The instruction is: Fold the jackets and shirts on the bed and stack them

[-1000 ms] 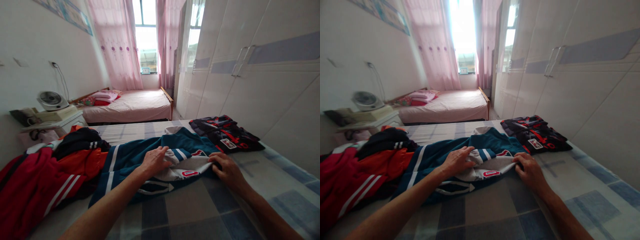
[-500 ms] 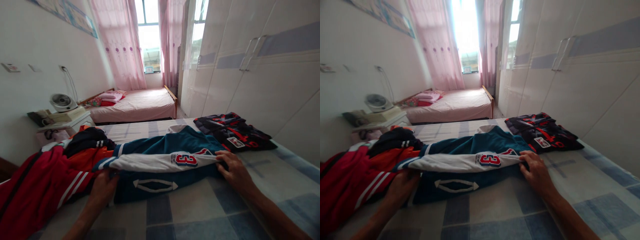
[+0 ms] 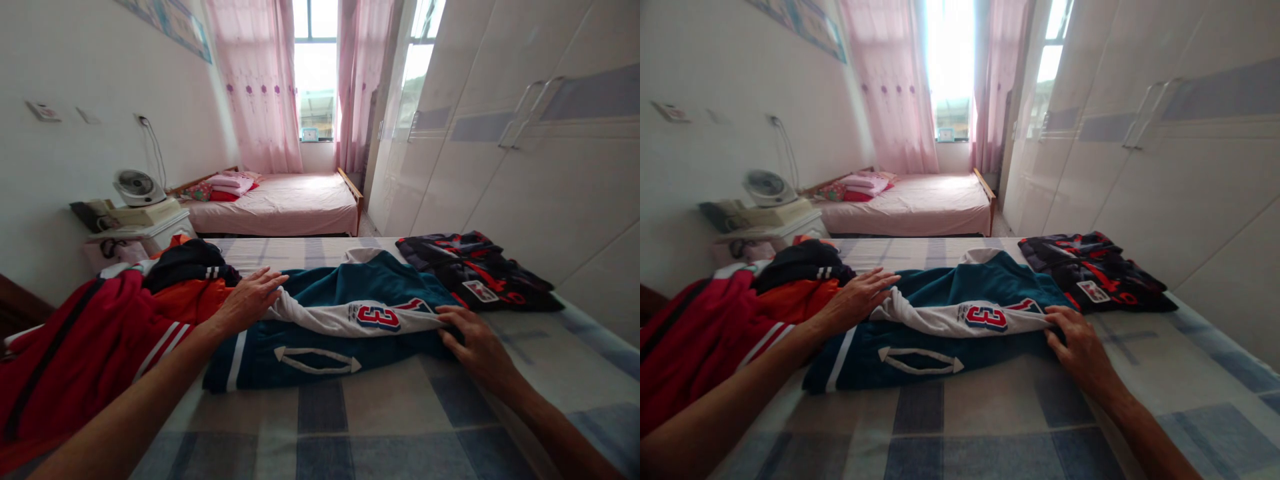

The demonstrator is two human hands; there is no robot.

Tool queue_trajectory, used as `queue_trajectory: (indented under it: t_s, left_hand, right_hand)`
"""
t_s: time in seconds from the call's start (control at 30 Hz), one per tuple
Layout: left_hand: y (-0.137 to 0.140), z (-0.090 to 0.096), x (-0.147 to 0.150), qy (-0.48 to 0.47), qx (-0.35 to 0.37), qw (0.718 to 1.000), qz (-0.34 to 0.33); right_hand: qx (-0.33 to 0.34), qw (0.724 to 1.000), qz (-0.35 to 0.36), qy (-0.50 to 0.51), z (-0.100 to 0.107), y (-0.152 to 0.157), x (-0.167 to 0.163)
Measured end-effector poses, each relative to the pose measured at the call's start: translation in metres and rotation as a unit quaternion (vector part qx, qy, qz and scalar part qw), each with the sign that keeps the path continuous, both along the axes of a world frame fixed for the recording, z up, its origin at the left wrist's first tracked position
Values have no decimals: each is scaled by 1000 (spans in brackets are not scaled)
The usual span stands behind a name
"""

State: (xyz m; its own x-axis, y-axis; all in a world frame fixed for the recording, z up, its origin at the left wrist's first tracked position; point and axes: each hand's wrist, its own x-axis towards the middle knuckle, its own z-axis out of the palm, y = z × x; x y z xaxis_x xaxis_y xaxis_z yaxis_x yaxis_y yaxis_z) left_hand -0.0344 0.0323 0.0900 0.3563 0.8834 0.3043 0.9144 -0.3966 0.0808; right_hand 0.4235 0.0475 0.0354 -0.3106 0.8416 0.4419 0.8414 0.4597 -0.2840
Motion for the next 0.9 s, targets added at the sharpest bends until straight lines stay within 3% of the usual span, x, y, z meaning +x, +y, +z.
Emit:
queue_trajectory:
  t_s: [0.2, 0.4, 0.47, 0.53, 0.67, 0.9]
  left_hand:
    - [2, -3, -2, 108, -55, 991, -64]
    - [-46, -7, -6, 151, 84, 979, -108]
    - [-63, -7, -9, 129, 67, 979, -141]
    - [-74, -7, -11, 95, 9, 988, -119]
    - [-72, -4, -11, 39, -51, 998, 1]
    - [-64, -7, -15, -25, -137, 990, 17]
  right_hand:
    - [6, 1000, 6, 7, -2, -2, 2]
    - [14, 1000, 2, 17, -4, -2, 1]
    - [13, 1000, 4, 20, -5, -2, 2]
    - [12, 1000, 3, 23, -6, -1, 1]
    - [12, 1000, 0, 23, -6, 0, 0]
    - [-1, 1000, 7, 21, -2, -4, 3]
